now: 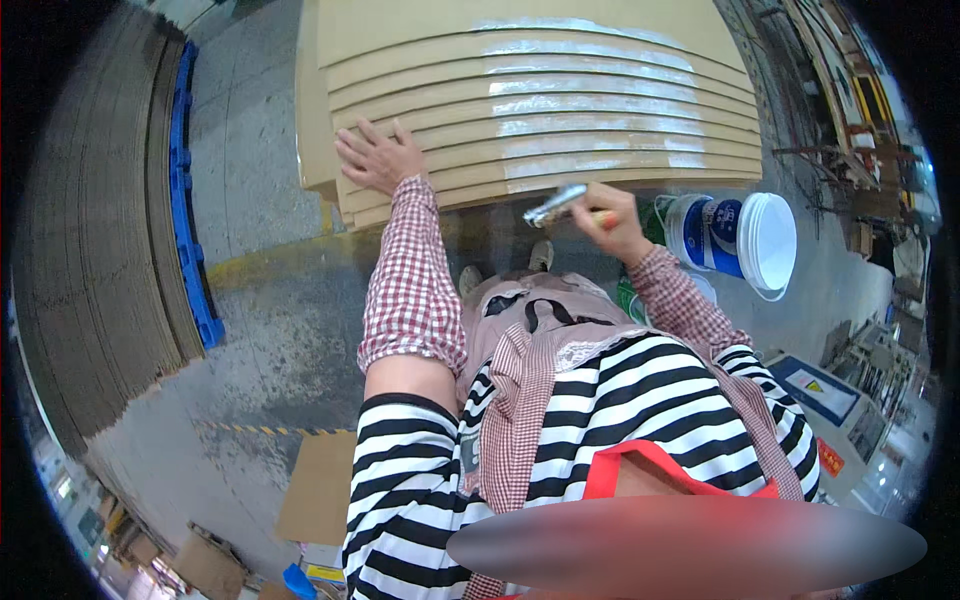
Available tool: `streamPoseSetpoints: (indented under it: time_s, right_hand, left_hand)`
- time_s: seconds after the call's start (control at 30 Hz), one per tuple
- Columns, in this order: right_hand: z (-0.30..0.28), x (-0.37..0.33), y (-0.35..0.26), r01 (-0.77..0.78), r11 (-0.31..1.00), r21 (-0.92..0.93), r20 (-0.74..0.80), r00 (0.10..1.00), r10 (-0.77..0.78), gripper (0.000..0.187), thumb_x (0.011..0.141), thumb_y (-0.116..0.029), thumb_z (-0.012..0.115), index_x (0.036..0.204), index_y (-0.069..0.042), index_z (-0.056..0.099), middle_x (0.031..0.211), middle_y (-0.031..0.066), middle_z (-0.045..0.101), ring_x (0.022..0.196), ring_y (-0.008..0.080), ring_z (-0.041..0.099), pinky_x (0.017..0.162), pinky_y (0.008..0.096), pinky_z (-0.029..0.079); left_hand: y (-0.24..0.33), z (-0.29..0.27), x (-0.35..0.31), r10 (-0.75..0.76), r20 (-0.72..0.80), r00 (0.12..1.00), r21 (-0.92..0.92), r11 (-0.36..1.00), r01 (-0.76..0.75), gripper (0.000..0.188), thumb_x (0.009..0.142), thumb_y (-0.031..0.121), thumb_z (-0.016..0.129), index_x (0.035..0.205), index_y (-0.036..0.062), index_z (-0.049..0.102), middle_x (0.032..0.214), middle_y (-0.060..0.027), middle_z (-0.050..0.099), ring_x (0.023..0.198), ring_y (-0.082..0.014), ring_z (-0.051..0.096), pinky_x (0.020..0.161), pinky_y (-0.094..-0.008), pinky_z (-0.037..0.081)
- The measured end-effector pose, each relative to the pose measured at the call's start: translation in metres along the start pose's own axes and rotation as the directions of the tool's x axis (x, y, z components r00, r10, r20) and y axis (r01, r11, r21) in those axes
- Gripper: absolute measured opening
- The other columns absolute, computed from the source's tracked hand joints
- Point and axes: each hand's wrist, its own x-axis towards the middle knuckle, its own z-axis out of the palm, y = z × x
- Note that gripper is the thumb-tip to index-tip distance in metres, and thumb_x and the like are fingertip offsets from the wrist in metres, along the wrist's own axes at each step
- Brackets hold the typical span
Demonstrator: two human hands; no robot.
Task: Painting white stripes on stacks of cardboard sheets using a brush.
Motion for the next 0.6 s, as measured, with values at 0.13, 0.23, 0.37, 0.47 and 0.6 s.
streamPoseSetpoints:
  time_s: [0.13,0.23,0.37,0.47,0.6]
  right_hand:
    - [-0.058,0.025,0.056,-0.259,0.909,0.326,-0.271,0.896,0.352,0.014,0.084,-0.013,0.063,0.078,-0.001,0.067,0.065,0.0018,0.061,0.055,0.0061,0.054,0.049,0.0185,0.042]
    - [-0.076,0.057,0.104,-0.124,0.942,0.312,-0.462,0.846,0.265,0.018,0.082,-0.016,0.066,0.071,-0.002,0.062,0.062,0.0021,0.059,0.055,0.0066,0.054,0.049,0.0199,0.041]
    - [-0.09,0.008,0.105,-0.414,0.907,0.081,-0.142,0.896,0.422,0.018,0.081,-0.015,0.062,0.069,-0.002,0.06,0.059,0.0003,0.056,0.054,0.0048,0.053,0.048,0.0216,0.039]
    - [-0.118,-0.015,0.092,-0.681,0.732,0.038,0.111,0.731,0.674,0.018,0.082,-0.015,0.06,0.07,-0.002,0.06,0.056,-0.001,0.055,0.053,0.0046,0.052,0.047,0.022,0.038]
    - [-0.14,0.036,0.111,-0.37,0.898,0.239,-0.224,0.879,0.422,0.019,0.08,-0.017,0.062,0.067,-0.002,0.06,0.057,-0.0012,0.055,0.051,0.0057,0.052,0.047,0.021,0.039]
  left_hand:
    - [0.001,-0.003,0.001,0.008,-0.017,1.0,0.022,1.0,-0.008,0.064,0.088,0.051,0.047,0.139,0.014,0.036,0.147,-0.0172,0.027,0.138,-0.0319,0.021,0.107,-0.0532,0.018]
    - [-0.001,-0.003,0.0,0.0,0.005,1.0,0.038,0.999,0.0,0.063,0.091,0.053,0.04,0.142,0.0162,0.031,0.148,-0.0162,0.027,0.138,-0.0305,0.021,0.107,-0.0529,0.019]
    - [-0.003,0.002,0.0,0.017,-0.032,0.999,0.066,0.998,-0.015,0.061,0.091,0.053,0.04,0.139,0.0163,0.036,0.147,-0.0161,0.029,0.137,-0.0308,0.023,0.107,-0.0525,0.02]
    - [-0.002,0.004,0.001,0.01,-0.04,0.999,0.09,0.996,-0.006,0.06,0.091,0.053,0.04,0.139,0.0164,0.037,0.146,-0.0159,0.03,0.136,-0.031,0.024,0.106,-0.0523,0.021]
    - [-0.001,0.0,0.0,0.003,-0.024,1.0,0.086,0.996,-0.001,0.06,0.091,0.052,0.041,0.14,0.0177,0.036,0.146,-0.0151,0.03,0.135,-0.0306,0.025,0.106,-0.0523,0.021]
